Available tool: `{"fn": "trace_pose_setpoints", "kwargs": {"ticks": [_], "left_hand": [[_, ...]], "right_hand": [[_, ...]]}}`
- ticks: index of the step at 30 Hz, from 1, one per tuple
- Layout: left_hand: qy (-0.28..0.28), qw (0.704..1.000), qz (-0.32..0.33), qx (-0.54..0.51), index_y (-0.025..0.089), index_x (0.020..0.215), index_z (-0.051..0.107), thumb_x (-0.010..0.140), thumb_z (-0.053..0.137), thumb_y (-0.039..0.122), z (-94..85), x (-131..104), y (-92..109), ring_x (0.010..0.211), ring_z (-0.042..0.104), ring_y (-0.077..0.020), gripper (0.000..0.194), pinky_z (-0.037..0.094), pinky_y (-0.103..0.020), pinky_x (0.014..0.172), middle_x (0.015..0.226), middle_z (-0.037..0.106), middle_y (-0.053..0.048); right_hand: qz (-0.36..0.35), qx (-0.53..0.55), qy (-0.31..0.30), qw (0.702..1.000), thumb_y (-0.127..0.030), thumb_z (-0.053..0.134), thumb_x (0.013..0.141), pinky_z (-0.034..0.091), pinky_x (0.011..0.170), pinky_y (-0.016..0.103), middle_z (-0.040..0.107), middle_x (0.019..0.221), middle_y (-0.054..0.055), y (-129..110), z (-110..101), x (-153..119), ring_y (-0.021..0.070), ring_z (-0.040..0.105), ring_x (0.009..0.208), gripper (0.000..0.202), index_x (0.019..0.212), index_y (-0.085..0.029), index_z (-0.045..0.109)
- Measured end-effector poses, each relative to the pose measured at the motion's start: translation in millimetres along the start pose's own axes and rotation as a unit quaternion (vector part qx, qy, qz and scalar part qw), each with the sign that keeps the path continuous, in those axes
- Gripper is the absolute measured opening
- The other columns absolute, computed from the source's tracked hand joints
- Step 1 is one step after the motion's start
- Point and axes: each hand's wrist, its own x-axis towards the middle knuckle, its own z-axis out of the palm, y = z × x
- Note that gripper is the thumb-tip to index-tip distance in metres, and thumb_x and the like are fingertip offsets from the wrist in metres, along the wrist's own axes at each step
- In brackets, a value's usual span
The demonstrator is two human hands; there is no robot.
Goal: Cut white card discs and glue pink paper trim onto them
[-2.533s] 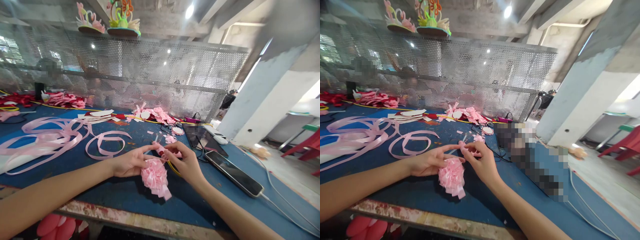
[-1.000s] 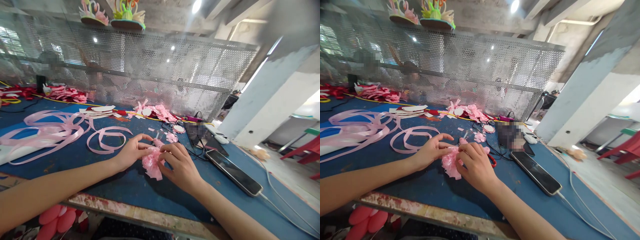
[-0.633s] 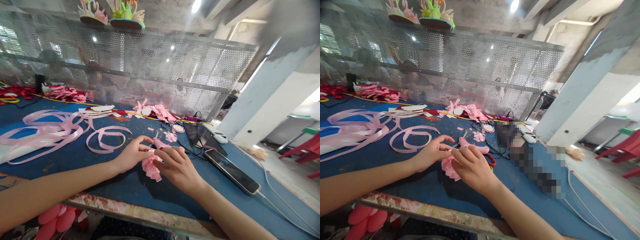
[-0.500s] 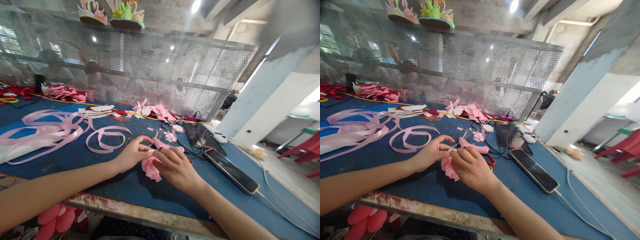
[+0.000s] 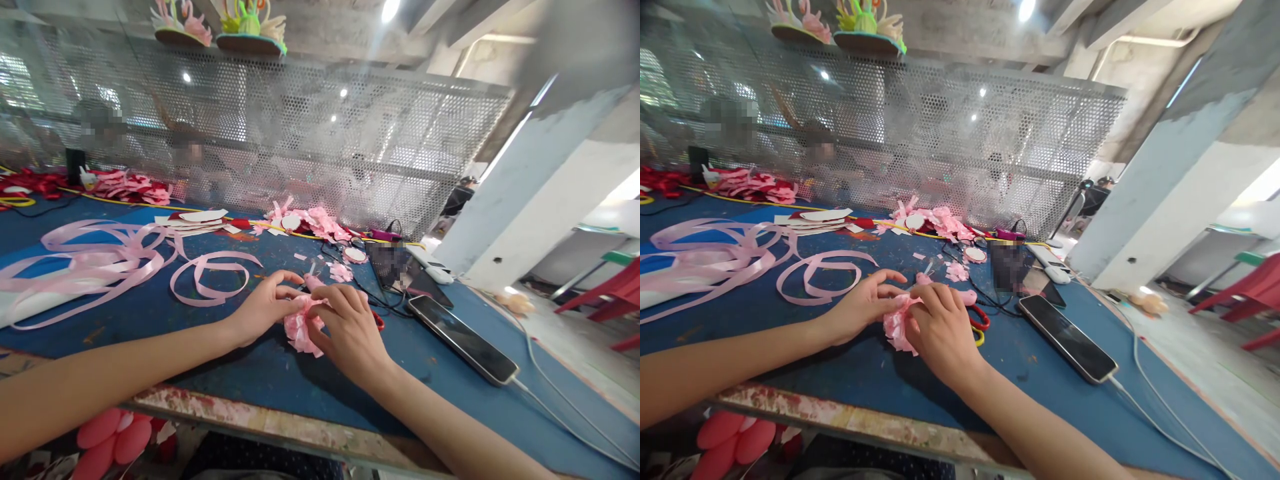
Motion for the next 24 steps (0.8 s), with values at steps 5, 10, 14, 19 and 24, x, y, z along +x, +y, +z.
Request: {"fn": "trace_pose_setpoints", "kwargs": {"ticks": [5,10,14,19,24], "left_hand": [[0.016,1.000,0.006,-0.020,0.019,0.103,0.046,0.069,0.072,0.035,2.5,-2,-1,0.070,0.059,-0.0129,0.046,0.044,-0.022,0.057,0.092,0.063,-0.005],[0.026,1.000,0.010,-0.010,0.018,0.101,0.046,0.070,0.071,0.034,2.6,0,-5,0.071,0.060,-0.0131,0.043,0.043,-0.021,0.058,0.090,0.063,-0.004],[0.029,0.999,0.010,-0.018,0.017,0.100,0.048,0.069,0.072,0.034,3.1,1,-7,0.075,0.061,-0.0146,0.043,0.045,-0.023,0.063,0.091,0.066,-0.005],[-0.030,0.998,-0.015,-0.050,0.014,0.107,0.056,0.071,0.071,0.033,5.0,0,-9,0.081,0.061,-0.0158,0.044,0.046,-0.026,0.072,0.095,0.066,-0.007],[-0.083,0.989,-0.034,-0.117,0.010,0.102,0.064,0.073,0.070,0.031,3.2,5,-10,0.085,0.061,-0.0172,0.036,0.047,-0.026,0.076,0.095,0.067,-0.010]], "right_hand": [[0.075,-0.011,0.022,0.997,-0.014,0.061,0.074,0.039,0.075,0.035,0.062,0.091,0.004,-6,3,-1,0.0207,0.050,0.087,0.008,0.070,-0.020,0.061],[0.116,-0.045,0.028,0.992,-0.019,0.062,0.074,0.036,0.074,0.036,0.062,0.085,0.004,-11,6,-2,0.0208,0.049,0.084,0.006,0.068,-0.020,0.061],[0.122,-0.066,0.010,0.990,-0.020,0.061,0.074,0.035,0.075,0.036,0.062,0.089,0.004,-13,7,-2,0.0206,0.049,0.085,0.005,0.069,-0.019,0.062],[0.121,-0.059,0.009,0.991,-0.021,0.061,0.075,0.036,0.077,0.037,0.061,0.090,0.005,-11,8,-3,0.0212,0.049,0.086,0.005,0.072,-0.018,0.062],[0.152,0.040,-0.003,0.988,-0.020,0.061,0.073,0.037,0.079,0.037,0.058,0.092,0.006,-4,3,1,0.0228,0.048,0.090,0.002,0.072,-0.019,0.059]]}}
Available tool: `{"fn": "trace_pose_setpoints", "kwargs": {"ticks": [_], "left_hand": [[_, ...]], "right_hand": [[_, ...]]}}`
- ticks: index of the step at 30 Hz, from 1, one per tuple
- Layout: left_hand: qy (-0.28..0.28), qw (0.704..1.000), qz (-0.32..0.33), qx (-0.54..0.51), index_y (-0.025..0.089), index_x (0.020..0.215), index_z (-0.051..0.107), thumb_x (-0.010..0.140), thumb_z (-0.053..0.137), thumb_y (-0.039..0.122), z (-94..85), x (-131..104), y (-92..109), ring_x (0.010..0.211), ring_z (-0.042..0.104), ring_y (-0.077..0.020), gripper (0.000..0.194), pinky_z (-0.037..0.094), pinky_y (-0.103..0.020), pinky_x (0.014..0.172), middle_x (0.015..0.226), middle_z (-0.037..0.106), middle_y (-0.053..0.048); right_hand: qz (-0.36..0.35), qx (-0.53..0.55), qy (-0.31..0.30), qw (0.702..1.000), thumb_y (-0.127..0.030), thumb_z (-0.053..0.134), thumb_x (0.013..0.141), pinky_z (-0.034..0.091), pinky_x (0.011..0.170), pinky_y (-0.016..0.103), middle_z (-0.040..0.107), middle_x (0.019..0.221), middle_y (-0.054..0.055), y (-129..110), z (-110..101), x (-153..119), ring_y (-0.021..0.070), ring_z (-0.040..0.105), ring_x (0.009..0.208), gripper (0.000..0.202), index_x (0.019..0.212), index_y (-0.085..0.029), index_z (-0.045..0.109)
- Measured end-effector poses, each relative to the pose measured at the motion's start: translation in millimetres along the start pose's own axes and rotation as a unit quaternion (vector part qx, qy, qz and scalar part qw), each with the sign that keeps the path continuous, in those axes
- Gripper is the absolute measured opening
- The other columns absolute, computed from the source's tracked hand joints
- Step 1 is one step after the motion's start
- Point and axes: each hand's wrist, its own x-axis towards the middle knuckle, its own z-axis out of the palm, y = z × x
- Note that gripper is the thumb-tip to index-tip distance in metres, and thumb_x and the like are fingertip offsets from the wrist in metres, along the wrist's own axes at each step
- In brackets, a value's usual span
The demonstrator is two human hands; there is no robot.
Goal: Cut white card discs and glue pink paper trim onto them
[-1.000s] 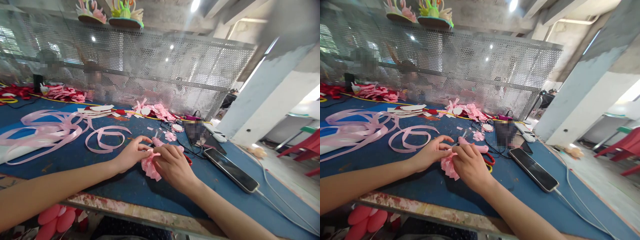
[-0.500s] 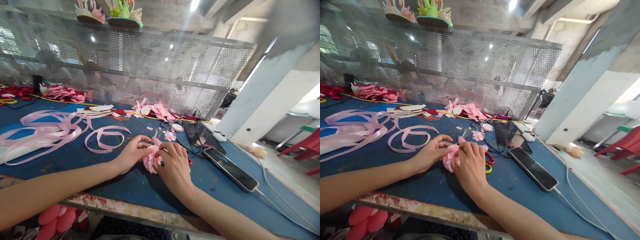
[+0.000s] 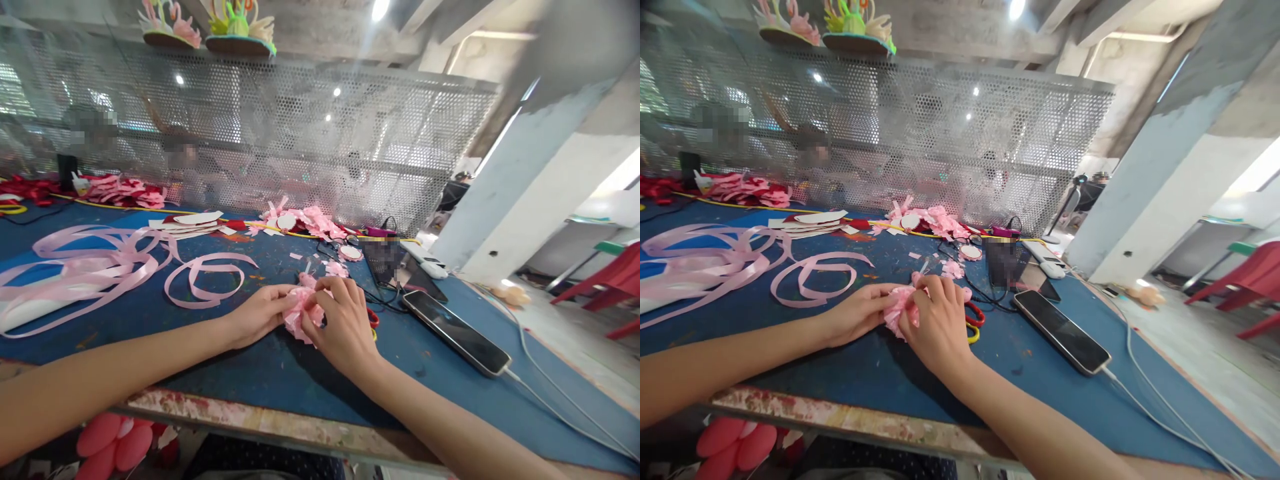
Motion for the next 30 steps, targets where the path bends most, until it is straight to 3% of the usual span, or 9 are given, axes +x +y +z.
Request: {"fn": "trace_pose_setpoints", "kwargs": {"ticks": [4,9,15,20,27,30], "left_hand": [[0.047,0.998,-0.010,-0.048,0.016,0.105,0.064,0.071,0.072,0.028,-3.4,2,9,0.085,0.062,-0.0165,0.036,0.049,-0.028,0.076,0.100,0.066,-0.009],[0.054,0.998,0.017,-0.021,0.022,0.105,0.064,0.072,0.071,0.028,-11.3,0,22,0.073,0.061,-0.0118,0.034,0.052,-0.027,0.069,0.095,0.064,-0.004],[0.054,0.990,0.102,0.083,0.023,0.111,0.057,0.077,0.066,0.032,-17.0,-4,37,0.066,0.056,-0.0081,0.036,0.048,-0.020,0.063,0.082,0.062,-0.001],[0.051,0.987,0.086,0.128,0.019,0.103,0.058,0.075,0.067,0.038,-13.8,-6,36,0.058,0.051,-0.0061,0.035,0.042,-0.017,0.055,0.072,0.058,0.001],[0.047,0.994,0.065,0.077,0.020,0.102,0.058,0.074,0.065,0.043,-8.1,-6,29,0.062,0.052,-0.0065,0.036,0.042,-0.019,0.060,0.076,0.057,0.002],[0.046,0.992,0.070,0.098,0.020,0.106,0.053,0.070,0.071,0.035,-4.9,-7,27,0.060,0.051,-0.0068,0.043,0.041,-0.019,0.058,0.073,0.058,0.003]], "right_hand": [[0.028,0.176,0.032,0.983,-0.023,0.059,0.076,0.040,0.080,0.035,0.052,0.092,0.005,10,-12,9,0.0202,0.048,0.090,0.011,0.085,-0.020,0.054],[0.064,0.222,0.098,0.968,-0.025,0.054,0.080,0.039,0.073,0.033,0.051,0.081,0.002,29,-18,17,0.0177,0.047,0.078,0.006,0.076,-0.021,0.052],[0.065,0.249,0.032,0.966,-0.027,0.055,0.080,0.040,0.071,0.032,0.054,0.079,0.003,29,-13,17,0.0179,0.051,0.079,0.013,0.069,-0.020,0.055],[0.072,0.278,-0.028,0.958,-0.031,0.056,0.082,0.041,0.071,0.030,0.057,0.084,0.004,22,-9,14,0.0169,0.053,0.080,0.013,0.078,-0.020,0.061],[0.104,0.303,-0.024,0.947,-0.032,0.060,0.078,0.042,0.064,0.028,0.056,0.075,0.003,20,-9,16,0.0156,0.053,0.070,0.018,0.065,-0.019,0.061],[0.107,0.302,-0.012,0.947,-0.033,0.060,0.078,0.042,0.062,0.028,0.057,0.073,0.003,19,-8,15,0.0151,0.053,0.068,0.020,0.064,-0.019,0.061]]}}
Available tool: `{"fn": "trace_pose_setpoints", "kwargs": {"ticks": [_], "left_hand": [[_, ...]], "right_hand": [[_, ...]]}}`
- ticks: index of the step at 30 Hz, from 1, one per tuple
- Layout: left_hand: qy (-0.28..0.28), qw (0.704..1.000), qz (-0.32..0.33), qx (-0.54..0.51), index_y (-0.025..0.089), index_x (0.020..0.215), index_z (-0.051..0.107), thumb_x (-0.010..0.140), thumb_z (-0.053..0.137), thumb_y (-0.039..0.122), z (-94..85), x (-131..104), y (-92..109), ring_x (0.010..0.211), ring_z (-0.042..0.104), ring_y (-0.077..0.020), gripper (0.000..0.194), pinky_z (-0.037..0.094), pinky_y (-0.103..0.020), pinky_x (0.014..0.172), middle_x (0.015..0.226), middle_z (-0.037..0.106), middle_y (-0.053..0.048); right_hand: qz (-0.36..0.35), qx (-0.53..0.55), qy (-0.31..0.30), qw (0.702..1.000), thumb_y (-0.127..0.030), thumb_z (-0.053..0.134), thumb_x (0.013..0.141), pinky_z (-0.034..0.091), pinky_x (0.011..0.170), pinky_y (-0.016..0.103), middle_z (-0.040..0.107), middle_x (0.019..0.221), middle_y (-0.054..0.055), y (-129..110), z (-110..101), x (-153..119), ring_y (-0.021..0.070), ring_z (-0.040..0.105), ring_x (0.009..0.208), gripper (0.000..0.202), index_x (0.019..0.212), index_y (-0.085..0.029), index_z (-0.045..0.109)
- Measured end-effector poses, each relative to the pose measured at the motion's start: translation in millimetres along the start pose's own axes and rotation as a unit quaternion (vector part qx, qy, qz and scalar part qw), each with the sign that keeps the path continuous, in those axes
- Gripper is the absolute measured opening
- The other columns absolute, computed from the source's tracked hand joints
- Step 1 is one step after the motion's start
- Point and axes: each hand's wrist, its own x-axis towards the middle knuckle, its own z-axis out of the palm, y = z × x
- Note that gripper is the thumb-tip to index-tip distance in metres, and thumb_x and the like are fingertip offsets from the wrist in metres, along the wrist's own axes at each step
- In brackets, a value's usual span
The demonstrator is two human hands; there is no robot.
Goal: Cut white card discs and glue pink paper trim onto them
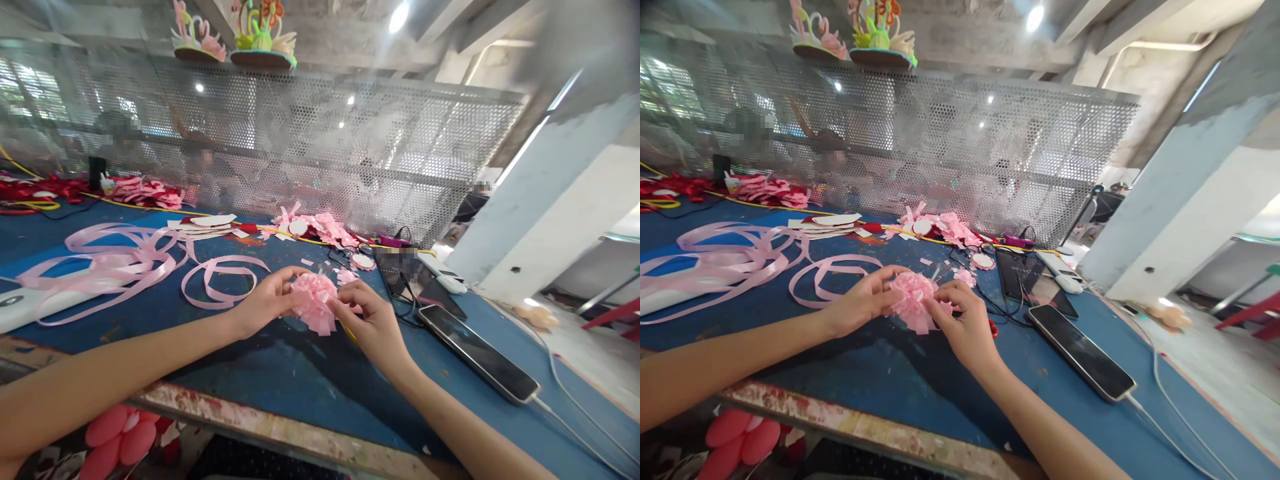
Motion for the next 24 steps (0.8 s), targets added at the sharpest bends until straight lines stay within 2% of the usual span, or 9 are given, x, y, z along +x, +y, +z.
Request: {"fn": "trace_pose_setpoints", "kwargs": {"ticks": [3,7,13,17,20,22,24], "left_hand": [[0.016,0.999,0.022,0.042,0.020,0.110,0.047,0.067,0.073,0.025,2.9,-2,0,0.054,0.048,-0.0063,0.051,0.039,-0.018,0.055,0.061,0.054,0.007],[0.040,0.997,0.034,0.051,0.020,0.106,0.047,0.067,0.070,0.024,2.4,-2,0,0.052,0.048,-0.0059,0.046,0.037,-0.017,0.052,0.064,0.057,0.006],[0.079,0.997,0.018,0.017,0.020,0.102,0.050,0.064,0.073,0.023,-4.8,2,0,0.047,0.048,-0.0050,0.045,0.037,-0.016,0.046,0.059,0.054,0.007],[0.092,0.995,-0.026,-0.040,0.015,0.093,0.056,0.065,0.073,0.021,-6.6,6,3,0.057,0.056,-0.0081,0.034,0.048,-0.021,0.055,0.072,0.060,0.001],[0.110,0.984,-0.079,-0.112,0.013,0.090,0.056,0.073,0.067,0.017,-9.9,11,2,0.063,0.061,-0.0119,0.021,0.053,-0.027,0.064,0.073,0.062,-0.002],[0.110,0.971,-0.114,-0.178,0.012,0.094,0.056,0.082,0.058,0.026,-14.6,15,2,0.071,0.065,-0.0165,0.018,0.054,-0.034,0.072,0.080,0.064,-0.006],[0.089,0.958,-0.140,-0.232,0.011,0.098,0.055,0.088,0.046,0.043,-21.3,18,3,0.080,0.066,-0.0222,0.034,0.053,-0.041,0.078,0.087,0.065,-0.011]], "right_hand": [[0.001,-0.006,-0.008,1.000,-0.034,0.060,0.078,0.042,0.062,0.028,0.057,0.074,0.003,0,1,-2,0.0153,0.053,0.068,0.020,0.065,-0.019,0.061],[-0.007,-0.003,-0.016,1.000,-0.033,0.058,0.081,0.043,0.063,0.028,0.058,0.075,0.004,-2,0,-3,0.0158,0.054,0.071,0.022,0.064,-0.019,0.059],[-0.022,-0.012,0.031,0.999,-0.033,0.054,0.083,0.043,0.064,0.029,0.058,0.068,0.003,1,-8,4,0.0154,0.054,0.067,0.027,0.060,-0.019,0.059],[-0.020,-0.027,0.076,0.997,-0.030,0.054,0.082,0.042,0.067,0.029,0.058,0.068,0.002,10,-16,10,0.0153,0.054,0.068,0.025,0.060,-0.019,0.059],[-0.007,-0.030,0.099,0.995,-0.030,0.054,0.082,0.041,0.067,0.028,0.057,0.068,0.002,17,-21,14,0.0150,0.054,0.069,0.026,0.060,-0.019,0.058],[0.002,-0.034,0.110,0.993,-0.031,0.054,0.082,0.041,0.067,0.028,0.057,0.069,0.002,23,-24,16,0.0150,0.053,0.069,0.026,0.060,-0.018,0.059],[0.008,-0.045,0.117,0.992,-0.033,0.054,0.083,0.040,0.066,0.028,0.057,0.070,0.002,30,-27,19,0.0150,0.053,0.069,0.027,0.061,-0.018,0.059]]}}
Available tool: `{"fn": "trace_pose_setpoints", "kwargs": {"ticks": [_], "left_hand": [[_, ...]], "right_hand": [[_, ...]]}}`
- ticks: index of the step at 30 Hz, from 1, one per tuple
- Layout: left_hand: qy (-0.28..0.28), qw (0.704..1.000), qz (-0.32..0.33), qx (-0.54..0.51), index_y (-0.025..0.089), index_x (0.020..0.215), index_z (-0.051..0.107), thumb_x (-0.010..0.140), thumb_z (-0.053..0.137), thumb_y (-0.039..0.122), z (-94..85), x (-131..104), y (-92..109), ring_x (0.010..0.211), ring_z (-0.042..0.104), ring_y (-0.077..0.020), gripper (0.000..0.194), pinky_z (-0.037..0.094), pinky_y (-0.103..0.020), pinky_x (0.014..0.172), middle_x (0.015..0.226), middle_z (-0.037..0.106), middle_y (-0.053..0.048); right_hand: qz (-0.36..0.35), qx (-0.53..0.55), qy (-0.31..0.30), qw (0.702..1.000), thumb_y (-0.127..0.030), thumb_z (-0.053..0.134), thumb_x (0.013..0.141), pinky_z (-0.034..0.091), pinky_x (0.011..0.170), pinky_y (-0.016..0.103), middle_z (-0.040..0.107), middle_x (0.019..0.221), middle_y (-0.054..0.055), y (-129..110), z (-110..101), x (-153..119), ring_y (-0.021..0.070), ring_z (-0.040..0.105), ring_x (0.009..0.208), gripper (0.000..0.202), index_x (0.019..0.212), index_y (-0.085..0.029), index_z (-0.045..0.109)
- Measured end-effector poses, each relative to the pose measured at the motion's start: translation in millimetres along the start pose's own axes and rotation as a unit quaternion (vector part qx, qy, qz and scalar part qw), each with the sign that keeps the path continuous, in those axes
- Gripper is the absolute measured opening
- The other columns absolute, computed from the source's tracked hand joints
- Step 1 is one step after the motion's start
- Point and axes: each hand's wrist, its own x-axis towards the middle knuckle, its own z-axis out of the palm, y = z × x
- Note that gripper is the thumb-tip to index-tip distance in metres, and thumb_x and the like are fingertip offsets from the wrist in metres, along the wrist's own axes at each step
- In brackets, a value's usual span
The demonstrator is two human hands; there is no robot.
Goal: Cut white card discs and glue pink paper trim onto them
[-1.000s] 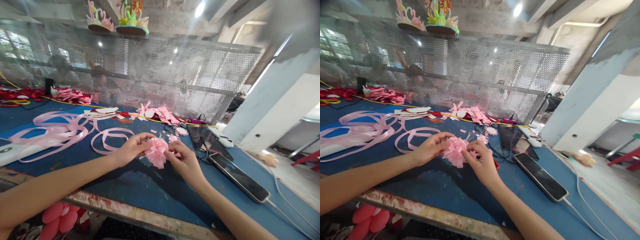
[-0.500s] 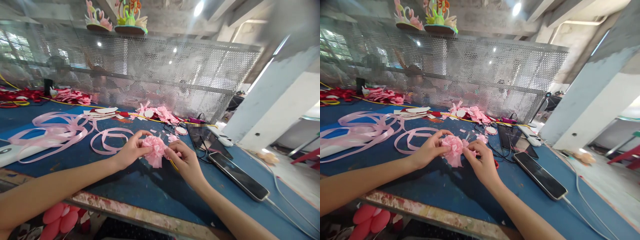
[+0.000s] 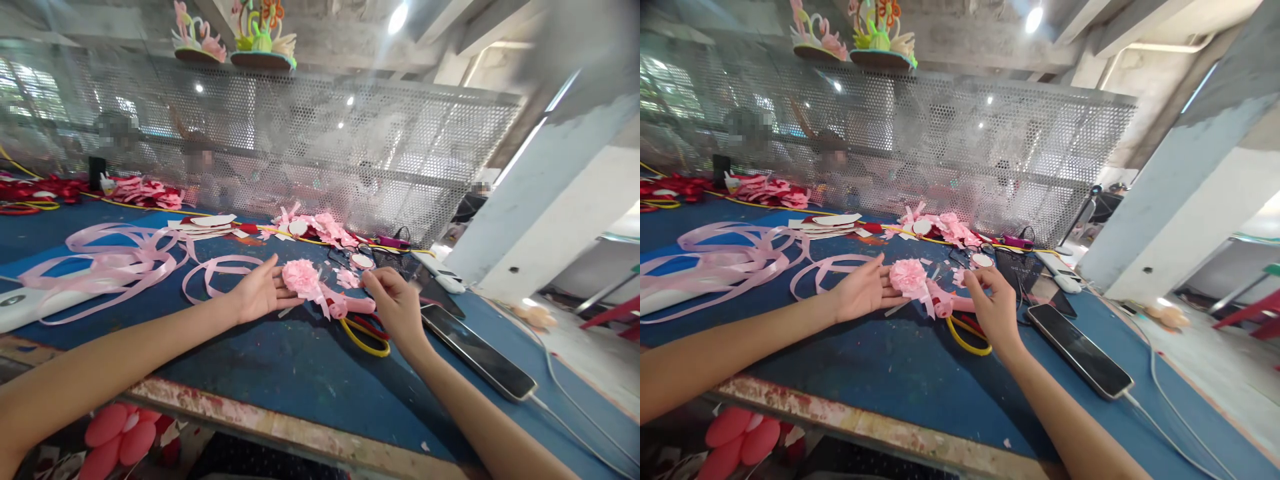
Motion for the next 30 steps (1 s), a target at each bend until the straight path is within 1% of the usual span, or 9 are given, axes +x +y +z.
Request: {"fn": "trace_pose_setpoints", "kwargs": {"ticks": [2,4,6,8,11,15,20,25,30], "left_hand": [[-0.026,0.999,-0.014,-0.019,0.012,0.100,0.054,0.086,0.039,0.057,-5.8,4,5,0.082,0.066,-0.0260,0.050,0.051,-0.046,0.080,0.089,0.065,-0.012],[-0.043,0.999,-0.006,-0.010,0.014,0.100,0.055,0.080,0.044,0.063,-12.1,8,10,0.080,0.066,-0.0267,0.054,0.051,-0.049,0.079,0.087,0.066,-0.010],[-0.039,0.998,0.026,0.035,0.015,0.098,0.056,0.075,0.059,0.055,-18.2,12,13,0.075,0.066,-0.0234,0.046,0.052,-0.046,0.076,0.085,0.066,-0.008],[-0.013,0.990,0.078,0.117,0.015,0.096,0.057,0.067,0.074,0.032,-23.7,17,16,0.068,0.065,-0.0170,0.038,0.053,-0.036,0.070,0.081,0.066,-0.005],[0.031,0.960,0.164,0.227,0.012,0.089,0.061,0.057,0.078,0.012,-30.8,23,20,0.064,0.062,-0.0118,0.035,0.051,-0.025,0.062,0.077,0.065,-0.004],[0.059,0.936,0.231,0.258,0.011,0.077,0.065,0.057,0.078,0.014,-38.6,27,34,0.059,0.058,-0.0098,0.023,0.047,-0.020,0.057,0.067,0.064,-0.001],[0.106,0.916,0.282,0.264,0.013,0.077,0.067,0.055,0.078,0.013,-48.6,27,55,0.057,0.055,-0.0071,0.025,0.045,-0.017,0.054,0.063,0.061,0.002],[0.140,0.912,0.292,0.250,0.013,0.086,0.066,0.056,0.079,0.018,-56.4,29,64,0.058,0.057,-0.0080,0.033,0.049,-0.020,0.056,0.070,0.063,0.000],[0.150,0.915,0.289,0.238,0.013,0.084,0.065,0.056,0.078,0.013,-57.7,29,68,0.062,0.060,-0.0097,0.031,0.050,-0.021,0.058,0.073,0.065,-0.002]], "right_hand": [[0.006,-0.013,0.006,1.000,-0.034,0.054,0.083,0.039,0.066,0.028,0.057,0.070,0.002,6,-2,3,0.0148,0.052,0.068,0.028,0.061,-0.018,0.059],[0.015,-0.026,0.014,0.999,-0.035,0.054,0.082,0.039,0.066,0.028,0.057,0.070,0.002,11,-4,6,0.0147,0.052,0.067,0.028,0.060,-0.018,0.060],[0.023,-0.039,0.021,0.999,-0.037,0.055,0.081,0.039,0.065,0.028,0.057,0.069,0.002,16,-6,8,0.0147,0.052,0.066,0.028,0.060,-0.018,0.060],[0.026,-0.053,0.025,0.998,-0.039,0.055,0.081,0.039,0.063,0.028,0.057,0.068,0.002,19,-8,10,0.0144,0.051,0.064,0.030,0.060,-0.018,0.061],[0.029,-0.072,0.025,0.997,-0.042,0.054,0.080,0.038,0.058,0.027,0.058,0.067,0.002,25,-11,13,0.0139,0.049,0.060,0.033,0.060,-0.018,0.061],[0.030,-0.090,0.021,0.995,-0.044,0.053,0.080,0.037,0.056,0.027,0.057,0.065,0.003,30,-11,15,0.0138,0.048,0.058,0.035,0.058,-0.017,0.061],[-0.002,-0.103,-0.005,0.995,-0.043,0.053,0.081,0.038,0.061,0.029,0.060,0.072,0.004,34,-10,14,0.0158,0.052,0.064,0.032,0.061,-0.019,0.061],[-0.043,-0.126,-0.034,0.991,-0.043,0.054,0.081,0.040,0.068,0.032,0.060,0.073,0.004,36,-9,13,0.0192,0.057,0.071,0.032,0.060,-0.020,0.058],[-0.055,-0.137,-0.045,0.988,-0.043,0.053,0.080,0.042,0.069,0.034,0.061,0.073,0.005,32,-10,14,0.0208,0.058,0.073,0.031,0.060,-0.020,0.058]]}}
